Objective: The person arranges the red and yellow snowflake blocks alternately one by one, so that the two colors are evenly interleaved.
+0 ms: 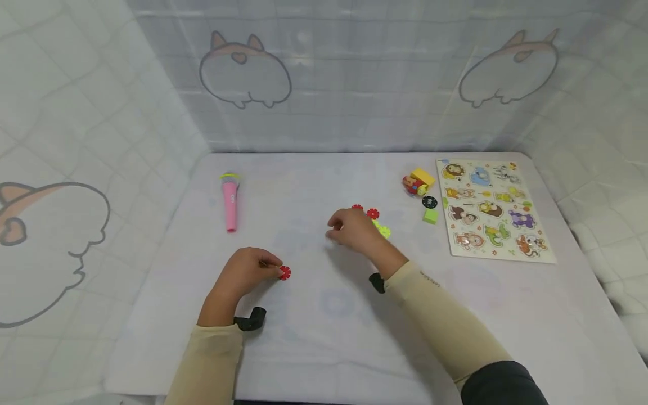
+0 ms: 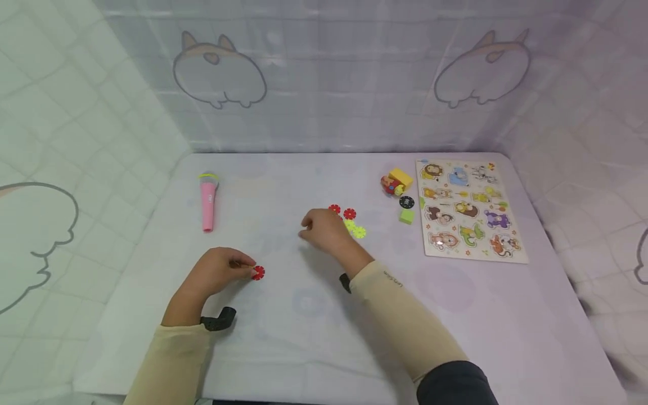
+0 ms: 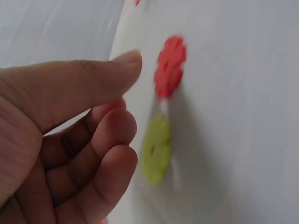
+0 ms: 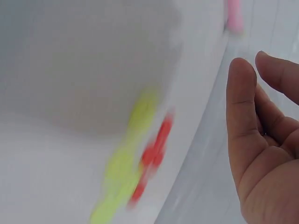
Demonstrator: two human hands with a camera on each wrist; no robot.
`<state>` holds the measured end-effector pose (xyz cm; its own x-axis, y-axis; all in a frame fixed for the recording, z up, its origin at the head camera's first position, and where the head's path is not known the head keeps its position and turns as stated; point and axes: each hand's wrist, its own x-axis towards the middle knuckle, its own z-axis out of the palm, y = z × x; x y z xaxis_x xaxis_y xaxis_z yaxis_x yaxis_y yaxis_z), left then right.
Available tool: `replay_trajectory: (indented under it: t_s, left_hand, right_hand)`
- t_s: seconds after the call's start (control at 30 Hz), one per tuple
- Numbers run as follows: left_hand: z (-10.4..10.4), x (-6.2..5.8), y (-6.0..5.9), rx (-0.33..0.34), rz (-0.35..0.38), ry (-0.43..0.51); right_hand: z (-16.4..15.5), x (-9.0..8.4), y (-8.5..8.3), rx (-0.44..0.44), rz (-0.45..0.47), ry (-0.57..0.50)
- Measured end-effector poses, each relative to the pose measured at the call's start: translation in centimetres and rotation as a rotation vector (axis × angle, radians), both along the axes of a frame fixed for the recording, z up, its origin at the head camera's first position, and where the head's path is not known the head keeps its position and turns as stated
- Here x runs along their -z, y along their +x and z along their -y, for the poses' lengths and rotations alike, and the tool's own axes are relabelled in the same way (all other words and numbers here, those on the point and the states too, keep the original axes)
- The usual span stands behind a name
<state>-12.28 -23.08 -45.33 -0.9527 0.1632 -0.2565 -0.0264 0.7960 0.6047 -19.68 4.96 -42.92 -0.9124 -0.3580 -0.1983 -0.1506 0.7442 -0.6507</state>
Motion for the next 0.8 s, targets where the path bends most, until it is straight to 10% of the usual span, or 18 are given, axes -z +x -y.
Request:
replay_trajectory:
  t_s: [0.3, 0.8]
  left_hand:
    - [0.0, 0.5, 0.6, -0.01, 0.017, -0.005]
    - [0.4, 1.2, 0.5, -0.054, 0.059, 0.072]
  right_hand:
    - [-7.7, 1.0, -3.4, 0.138, 0.025, 0.123]
    - [-7.8, 2.8, -4.1, 0.131, 0.03, 0.219]
